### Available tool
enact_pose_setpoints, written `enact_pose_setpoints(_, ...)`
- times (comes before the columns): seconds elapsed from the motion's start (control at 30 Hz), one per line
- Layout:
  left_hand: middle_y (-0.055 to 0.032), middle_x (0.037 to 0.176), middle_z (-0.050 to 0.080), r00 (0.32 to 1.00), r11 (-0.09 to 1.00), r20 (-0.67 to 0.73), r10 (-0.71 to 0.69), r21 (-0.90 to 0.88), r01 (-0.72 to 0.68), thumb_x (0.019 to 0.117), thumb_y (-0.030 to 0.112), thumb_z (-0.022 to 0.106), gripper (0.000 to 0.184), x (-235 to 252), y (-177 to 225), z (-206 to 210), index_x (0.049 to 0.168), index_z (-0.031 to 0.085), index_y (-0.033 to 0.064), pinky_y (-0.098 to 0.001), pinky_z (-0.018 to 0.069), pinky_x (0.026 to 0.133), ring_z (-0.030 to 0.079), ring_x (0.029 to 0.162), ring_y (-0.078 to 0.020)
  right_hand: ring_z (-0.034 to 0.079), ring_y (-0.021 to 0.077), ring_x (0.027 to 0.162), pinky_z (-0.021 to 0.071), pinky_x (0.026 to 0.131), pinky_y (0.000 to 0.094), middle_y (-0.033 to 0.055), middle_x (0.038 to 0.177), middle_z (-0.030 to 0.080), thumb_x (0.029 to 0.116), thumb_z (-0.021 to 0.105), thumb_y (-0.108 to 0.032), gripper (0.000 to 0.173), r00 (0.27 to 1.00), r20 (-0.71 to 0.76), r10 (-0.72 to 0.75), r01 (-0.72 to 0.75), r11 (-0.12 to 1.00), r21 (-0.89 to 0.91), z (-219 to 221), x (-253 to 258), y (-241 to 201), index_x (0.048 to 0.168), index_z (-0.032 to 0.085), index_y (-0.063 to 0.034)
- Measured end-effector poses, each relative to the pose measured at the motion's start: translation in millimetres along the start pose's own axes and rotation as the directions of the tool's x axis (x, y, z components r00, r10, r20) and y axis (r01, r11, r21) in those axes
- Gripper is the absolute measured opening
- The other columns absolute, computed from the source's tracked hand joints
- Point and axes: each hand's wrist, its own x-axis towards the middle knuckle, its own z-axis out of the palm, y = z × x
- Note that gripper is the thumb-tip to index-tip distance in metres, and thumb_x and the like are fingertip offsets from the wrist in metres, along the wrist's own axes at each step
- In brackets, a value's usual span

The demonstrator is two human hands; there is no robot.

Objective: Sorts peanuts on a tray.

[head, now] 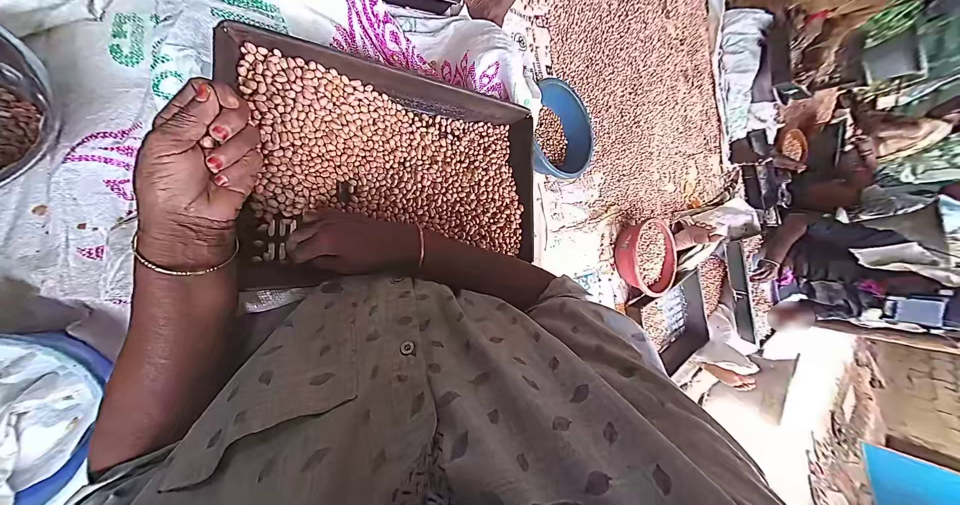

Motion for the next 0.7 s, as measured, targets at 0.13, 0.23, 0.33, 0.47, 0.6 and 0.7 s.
enact_pose_setpoints(0.13, 0.0113, 0.066, 0.048, 1.0, 0.998, 0.017, 0.005, -0.058, -0.004, 0.1118, 0.017, 0.029, 0.035, 1, -1, -2, 0.092, 0.057, 0.0175, -0.0075, 0.0308, 0.039, 0.037, 0.044, 0.0047, 0.066, 0.0237, 0.081, 0.0517, 0.076, 0.0391, 0.0152, 0.083, 0.069, 0.0889, 0.068, 0.002, 0.008, 0.976, 0.083, 0.2, -0.215, 0.933, 0.29, -47, -63, -22, 0.085, 0.074, 0.0054)
enact_pose_setpoints(0.23, 0.0104, 0.068, 0.048, 1.0, 0.999, 0.026, 0.001, -0.053, 0.0, 0.1121, 0.018, 0.027, 0.035, 3, -1, -5, 0.092, 0.056, 0.0169, -0.0063, 0.0329, 0.039, 0.04, 0.046, 0.0051, 0.057, 0.0056, 0.057, 0.0462, 0.054, 0.0245, 0.0039, 0.066, 0.064, 0.0948, 0.069, -0.009, 0.018, 0.905, 0.073, 0.419, -0.4, 0.778, 0.485, -67, -110, -18, 0.081, 0.072, 0.0024)
enact_pose_setpoints(0.33, 0.0107, 0.068, 0.048, 1.0, 1.0, 0.027, -0.005, -0.027, 0.005, 0.1122, 0.018, 0.027, 0.036, 4, -2, -7, 0.092, 0.056, 0.0178, -0.0068, 0.0318, 0.039, 0.038, 0.045, 0.0048, 0.062, 0.0069, 0.06, 0.0544, 0.058, 0.0256, 0.0055, 0.072, 0.067, 0.096, 0.067, -0.01, 0.016, 0.766, -0.212, 0.607, -0.479, 0.758, 0.442, -80, -143, -12, 0.088, 0.07, 0.0038)
enact_pose_setpoints(0.47, 0.0111, 0.068, 0.048, 1.0, 1.0, 0.008, -0.014, -0.011, 0.014, 0.1121, 0.018, 0.028, 0.035, 4, -3, -5, 0.092, 0.057, 0.0186, -0.0068, 0.0317, 0.039, 0.038, 0.045, 0.0049, 0.07, 0.0224, 0.088, 0.0583, 0.082, 0.0383, 0.0165, 0.098, 0.073, 0.0912, 0.067, 0.0, 0.015, 0.67, -0.473, 0.573, -0.58, 0.801, 0.148, -68, -146, 9, 0.104, 0.075, 0.0032)
enact_pose_setpoints(0.6, 0.0108, 0.067, 0.048, 1.0, 1.0, 0.005, -0.011, -0.008, 0.011, 0.1121, 0.018, 0.029, 0.035, 4, -3, -6, 0.093, 0.058, 0.0176, -0.0077, 0.0312, 0.038, 0.037, 0.044, 0.0043, 0.071, 0.032, 0.092, 0.0595, 0.077, 0.0482, 0.0176, 0.105, 0.07, 0.0926, 0.067, -0.007, 0.017, 0.635, -0.488, 0.598, -0.737, 0.659, -0.151, -50, -131, 9, 0.107, 0.076, -0.0041)
enact_pose_setpoints(0.7, 0.011, 0.067, 0.048, 1.0, 1.0, 0.007, -0.013, 0.014, 0.013, 0.1118, 0.018, 0.03, 0.034, 4, -3, -5, 0.093, 0.058, 0.0175, -0.0079, 0.0315, 0.038, 0.038, 0.044, 0.0042, 0.073, 0.0313, 0.092, 0.0604, 0.073, 0.0468, 0.0171, 0.108, 0.072, 0.0946, 0.065, -0.008, 0.014, 0.632, -0.52, 0.575, -0.741, 0.645, -0.188, -45, -129, 10, 0.103, 0.075, -0.0037)
